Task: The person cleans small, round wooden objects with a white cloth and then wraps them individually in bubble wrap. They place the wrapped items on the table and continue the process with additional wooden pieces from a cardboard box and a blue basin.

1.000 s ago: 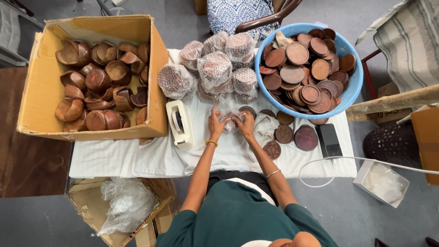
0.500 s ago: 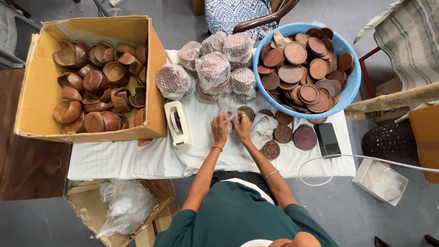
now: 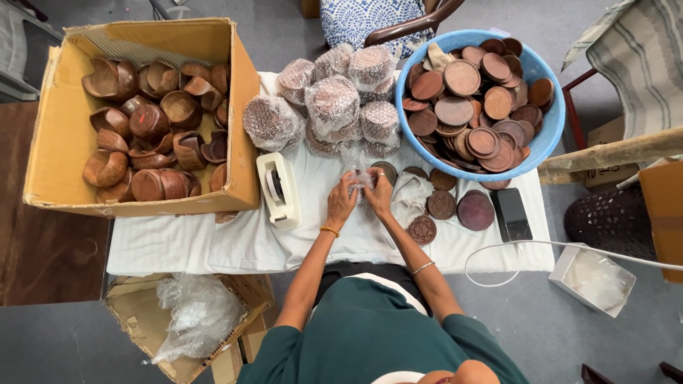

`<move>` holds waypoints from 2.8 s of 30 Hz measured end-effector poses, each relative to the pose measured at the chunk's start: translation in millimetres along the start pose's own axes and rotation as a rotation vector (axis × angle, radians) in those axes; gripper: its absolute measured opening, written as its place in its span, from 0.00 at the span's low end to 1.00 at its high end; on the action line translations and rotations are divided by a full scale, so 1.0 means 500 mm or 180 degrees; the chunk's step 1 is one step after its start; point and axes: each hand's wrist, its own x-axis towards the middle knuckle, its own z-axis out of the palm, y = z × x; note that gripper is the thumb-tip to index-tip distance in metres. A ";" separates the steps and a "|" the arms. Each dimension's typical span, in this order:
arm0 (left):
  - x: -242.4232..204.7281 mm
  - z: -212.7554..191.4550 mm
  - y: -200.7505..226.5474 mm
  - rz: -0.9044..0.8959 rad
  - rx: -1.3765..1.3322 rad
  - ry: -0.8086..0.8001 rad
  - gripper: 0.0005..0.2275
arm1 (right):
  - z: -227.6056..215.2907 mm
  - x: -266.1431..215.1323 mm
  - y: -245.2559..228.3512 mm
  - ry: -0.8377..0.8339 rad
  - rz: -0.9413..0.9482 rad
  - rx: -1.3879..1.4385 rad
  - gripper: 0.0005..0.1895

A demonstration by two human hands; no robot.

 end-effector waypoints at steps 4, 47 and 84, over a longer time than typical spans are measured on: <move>-0.014 0.030 -0.034 0.0278 0.0371 0.0247 0.17 | -0.006 0.005 0.018 -0.0096 0.0293 0.0364 0.20; -0.048 0.003 -0.076 0.0144 0.0779 0.0224 0.08 | 0.042 -0.130 -0.047 -0.0591 -0.1153 -0.2459 0.30; -0.005 -0.022 -0.134 0.1256 0.0449 -0.0039 0.13 | 0.138 -0.083 -0.237 -0.0508 -0.0766 -0.0079 0.12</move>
